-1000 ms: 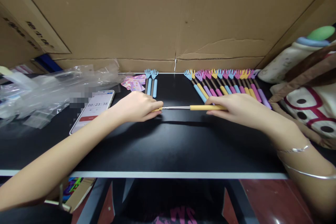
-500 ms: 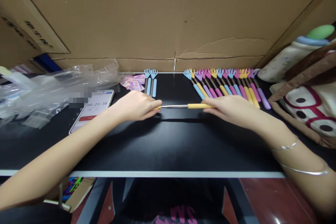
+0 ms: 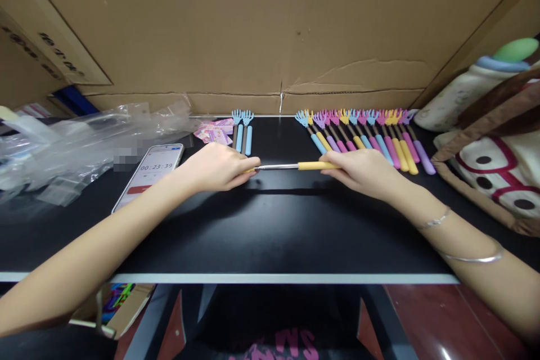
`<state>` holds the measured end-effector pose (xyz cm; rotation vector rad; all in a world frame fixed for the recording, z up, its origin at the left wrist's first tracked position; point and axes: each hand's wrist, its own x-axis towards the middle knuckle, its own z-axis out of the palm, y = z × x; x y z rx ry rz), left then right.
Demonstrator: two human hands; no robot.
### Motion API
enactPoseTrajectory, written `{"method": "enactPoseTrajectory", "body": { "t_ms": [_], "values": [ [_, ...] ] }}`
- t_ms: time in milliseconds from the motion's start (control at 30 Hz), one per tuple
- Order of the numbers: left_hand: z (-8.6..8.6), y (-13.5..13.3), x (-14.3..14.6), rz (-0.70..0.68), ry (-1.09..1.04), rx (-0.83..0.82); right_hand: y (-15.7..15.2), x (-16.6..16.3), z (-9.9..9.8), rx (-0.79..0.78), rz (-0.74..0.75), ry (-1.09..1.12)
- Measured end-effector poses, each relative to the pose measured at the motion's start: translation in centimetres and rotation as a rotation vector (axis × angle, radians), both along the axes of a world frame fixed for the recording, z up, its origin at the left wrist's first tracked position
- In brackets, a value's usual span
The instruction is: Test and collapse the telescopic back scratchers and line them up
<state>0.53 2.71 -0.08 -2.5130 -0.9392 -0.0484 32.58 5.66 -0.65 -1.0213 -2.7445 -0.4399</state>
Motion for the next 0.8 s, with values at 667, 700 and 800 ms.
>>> {"method": "enactPoseTrajectory", "body": {
  "t_ms": [667,700,800],
  "values": [
    [0.08,-0.02,-0.18,-0.084,-0.165,0.120,-0.73,-0.71,0.21,-0.161,-0.033,0.237],
    [0.11,-0.02,-0.17,-0.092,-0.172,0.128,-0.75,-0.74,0.20,-0.174,-0.032,0.244],
    [0.13,0.01,-0.17,-0.113,-0.189,0.149,-0.75,-0.75,0.12,-0.186,-0.022,0.264]
  ]
}}
